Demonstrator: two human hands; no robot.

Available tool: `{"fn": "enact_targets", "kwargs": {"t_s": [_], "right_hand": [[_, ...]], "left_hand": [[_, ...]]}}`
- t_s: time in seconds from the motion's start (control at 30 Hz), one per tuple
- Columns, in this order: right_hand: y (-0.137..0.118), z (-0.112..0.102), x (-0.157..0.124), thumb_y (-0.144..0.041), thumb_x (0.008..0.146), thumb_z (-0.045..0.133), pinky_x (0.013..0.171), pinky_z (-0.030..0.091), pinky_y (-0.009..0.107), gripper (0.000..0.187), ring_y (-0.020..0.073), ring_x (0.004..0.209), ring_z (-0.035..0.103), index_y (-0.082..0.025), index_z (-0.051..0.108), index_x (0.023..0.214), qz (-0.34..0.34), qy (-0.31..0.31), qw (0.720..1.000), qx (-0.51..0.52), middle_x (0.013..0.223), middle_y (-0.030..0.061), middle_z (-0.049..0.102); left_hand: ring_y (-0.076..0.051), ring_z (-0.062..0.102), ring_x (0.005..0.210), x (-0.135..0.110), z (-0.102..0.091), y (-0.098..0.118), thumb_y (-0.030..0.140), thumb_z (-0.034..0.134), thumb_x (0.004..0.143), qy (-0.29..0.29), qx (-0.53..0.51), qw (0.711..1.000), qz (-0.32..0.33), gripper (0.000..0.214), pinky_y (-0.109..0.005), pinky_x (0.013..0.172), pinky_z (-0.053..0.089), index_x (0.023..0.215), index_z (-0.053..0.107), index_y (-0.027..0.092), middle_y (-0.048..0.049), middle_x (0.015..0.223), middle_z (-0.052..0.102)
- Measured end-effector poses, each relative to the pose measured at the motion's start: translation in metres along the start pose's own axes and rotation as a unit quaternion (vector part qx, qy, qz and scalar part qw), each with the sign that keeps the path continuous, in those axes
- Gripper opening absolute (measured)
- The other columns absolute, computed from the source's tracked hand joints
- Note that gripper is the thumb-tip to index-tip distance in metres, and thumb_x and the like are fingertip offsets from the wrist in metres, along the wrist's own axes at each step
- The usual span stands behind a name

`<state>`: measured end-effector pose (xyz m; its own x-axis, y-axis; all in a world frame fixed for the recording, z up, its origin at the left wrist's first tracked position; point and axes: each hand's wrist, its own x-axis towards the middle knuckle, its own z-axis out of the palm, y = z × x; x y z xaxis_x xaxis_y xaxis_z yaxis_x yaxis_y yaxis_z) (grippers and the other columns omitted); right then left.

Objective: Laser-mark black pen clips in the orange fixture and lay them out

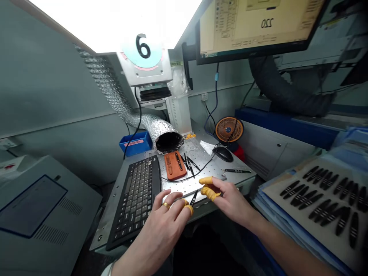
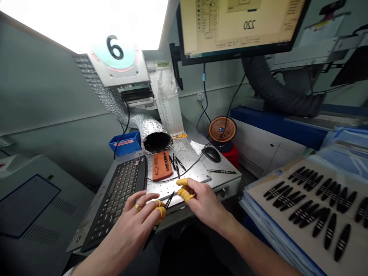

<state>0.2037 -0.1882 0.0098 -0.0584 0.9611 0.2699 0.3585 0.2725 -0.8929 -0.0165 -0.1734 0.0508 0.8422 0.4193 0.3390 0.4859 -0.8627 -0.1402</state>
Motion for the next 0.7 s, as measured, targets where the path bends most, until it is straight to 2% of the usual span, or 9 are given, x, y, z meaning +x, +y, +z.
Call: {"fn": "enact_targets", "kwargs": {"t_s": [0.2,0.37,0.47,0.7], "right_hand": [[-0.011,-0.001,-0.019,-0.02,0.085,0.054,0.069,0.045,0.022,0.016,0.0127,0.078,0.058,-0.021,0.064,0.096,-0.001,0.025,0.999,0.024,0.089,-0.0003,0.064],[-0.012,-0.006,-0.027,-0.016,0.082,0.053,0.064,0.042,0.023,0.012,0.0132,0.071,0.056,-0.02,0.063,0.086,-0.009,0.052,0.998,-0.015,0.08,-0.0005,0.063],[-0.013,-0.01,-0.032,-0.012,0.08,0.05,0.063,0.04,0.023,0.013,0.0131,0.069,0.055,-0.02,0.06,0.081,-0.022,0.062,0.997,-0.037,0.078,-0.0004,0.062],[0.001,-0.028,-0.046,-0.013,0.079,0.046,0.065,0.04,0.022,0.016,0.0142,0.073,0.056,-0.021,0.059,0.082,-0.009,0.098,0.991,-0.091,0.083,0.0011,0.063]], "left_hand": [[-0.021,0.046,0.114,0.006,-0.005,0.014,0.012,0.035,0.092,0.002,0.014,0.999,0.037,0.021,-0.044,0.106,0.022,0.09,0.054,0.019,-0.0016,0.099,0.059],[-0.022,0.045,0.116,0.01,-0.004,0.023,0.012,0.034,0.093,0.012,0.027,0.998,0.051,0.023,-0.045,0.106,0.022,0.088,0.055,0.019,-0.002,0.097,0.059],[-0.021,0.045,0.116,0.011,-0.003,0.027,0.015,0.038,0.093,0.017,0.018,0.998,0.049,0.019,-0.044,0.107,0.021,0.088,0.056,0.02,-0.0012,0.099,0.06],[-0.018,0.051,0.111,0.021,-0.012,0.028,0.018,0.038,0.093,0.059,-0.015,0.997,0.049,0.021,-0.039,0.103,0.026,0.096,0.059,0.023,-0.0004,0.098,0.063]]}}
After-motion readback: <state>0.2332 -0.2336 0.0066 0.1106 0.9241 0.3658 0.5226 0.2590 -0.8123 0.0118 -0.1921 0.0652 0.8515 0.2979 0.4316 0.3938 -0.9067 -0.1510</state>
